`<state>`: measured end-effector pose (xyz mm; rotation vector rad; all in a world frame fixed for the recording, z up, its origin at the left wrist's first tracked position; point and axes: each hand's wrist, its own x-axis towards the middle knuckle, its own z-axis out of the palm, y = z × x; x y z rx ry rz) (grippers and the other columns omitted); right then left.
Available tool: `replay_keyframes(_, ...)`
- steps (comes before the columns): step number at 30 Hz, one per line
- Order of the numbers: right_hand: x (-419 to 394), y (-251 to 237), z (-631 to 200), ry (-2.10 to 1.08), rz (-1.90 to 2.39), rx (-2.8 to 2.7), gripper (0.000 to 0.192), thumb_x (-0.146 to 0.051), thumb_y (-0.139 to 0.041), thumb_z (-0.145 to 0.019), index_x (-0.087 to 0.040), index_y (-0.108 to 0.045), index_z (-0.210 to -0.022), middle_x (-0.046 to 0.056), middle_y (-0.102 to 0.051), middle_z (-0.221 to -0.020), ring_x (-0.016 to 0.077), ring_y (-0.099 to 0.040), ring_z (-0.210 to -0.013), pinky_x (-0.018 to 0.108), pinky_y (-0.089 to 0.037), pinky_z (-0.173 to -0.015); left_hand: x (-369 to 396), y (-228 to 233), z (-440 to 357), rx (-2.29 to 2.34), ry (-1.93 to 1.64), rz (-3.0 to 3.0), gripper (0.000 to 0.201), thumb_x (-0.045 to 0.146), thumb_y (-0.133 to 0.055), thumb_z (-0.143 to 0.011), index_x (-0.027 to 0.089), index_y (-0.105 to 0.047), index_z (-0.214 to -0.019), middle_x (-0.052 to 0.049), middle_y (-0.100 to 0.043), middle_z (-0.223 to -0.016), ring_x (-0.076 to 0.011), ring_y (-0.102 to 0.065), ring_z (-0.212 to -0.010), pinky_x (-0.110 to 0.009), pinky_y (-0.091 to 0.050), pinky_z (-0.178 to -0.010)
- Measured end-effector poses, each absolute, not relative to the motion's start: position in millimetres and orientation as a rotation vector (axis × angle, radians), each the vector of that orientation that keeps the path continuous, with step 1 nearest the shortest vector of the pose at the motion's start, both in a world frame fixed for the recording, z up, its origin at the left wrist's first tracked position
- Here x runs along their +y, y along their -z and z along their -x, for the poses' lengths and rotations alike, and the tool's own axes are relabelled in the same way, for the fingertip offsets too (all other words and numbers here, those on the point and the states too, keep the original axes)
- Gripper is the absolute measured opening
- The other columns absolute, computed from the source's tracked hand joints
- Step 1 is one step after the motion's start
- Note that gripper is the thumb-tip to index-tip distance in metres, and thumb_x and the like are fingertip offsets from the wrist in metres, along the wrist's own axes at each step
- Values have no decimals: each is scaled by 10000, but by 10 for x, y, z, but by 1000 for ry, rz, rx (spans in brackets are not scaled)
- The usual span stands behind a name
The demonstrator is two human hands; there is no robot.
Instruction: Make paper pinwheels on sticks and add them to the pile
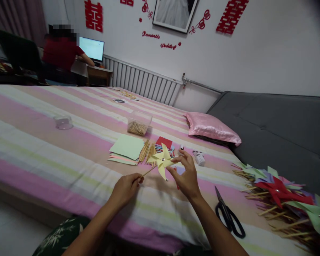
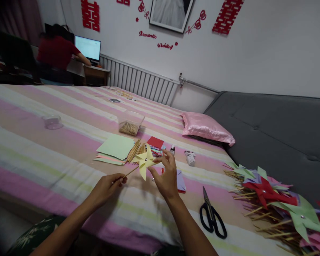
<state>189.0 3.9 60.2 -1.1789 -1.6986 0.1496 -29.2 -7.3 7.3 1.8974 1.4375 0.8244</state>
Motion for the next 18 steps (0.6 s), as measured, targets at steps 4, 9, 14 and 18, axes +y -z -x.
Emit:
replay_keyframes(4, 54, -595, -1917, -164, 1161, -1706, 144, -275, -686, -694, -215, -630, -812, 98, -493, -1210, 270, -482, -1113, 464, -381, -937, -81, -93, 297, 1433, -824, -1897, 288, 265, -377, -824, 185, -653, -823, -51, -694, -795, -182, -615, -709, -253, -403, -667)
replay_keyframes(9, 70, -583, -1946, -169, 1132, -1720, 149, -309, -695, -698, -221, -649, -810, 97, -512, -1204, 273, -500, -1092, 476, -396, -921, -75, -92, 312, 1425, -822, -1894, 299, 269, -376, -826, 186, -664, -831, -53, -695, -792, -181, -615, -710, -245, -402, -655)
replay_keyframes(14, 71, -579, -1939, -172, 1114, -1731, 120, -313, -681, -716, -219, -649, -782, 96, -537, -1183, 257, -524, -1063, 451, -423, -897, -76, -76, 309, 1416, -815, -1897, 310, 269, -374, -823, 183, -671, -831, -54, -691, -777, -186, -615, -715, -252, -407, -655)
replay_keyframes(18, 65, -576, -1934, -180, 1146, -1762, 92, -300, -673, -726, -219, -638, -753, 86, -617, -1063, 247, -561, -1012, 444, -417, -893, -77, -76, 303, 1405, -806, -1907, 303, 261, -379, -817, 178, -671, -819, -56, -686, -750, -189, -611, -704, -256, -405, -654)
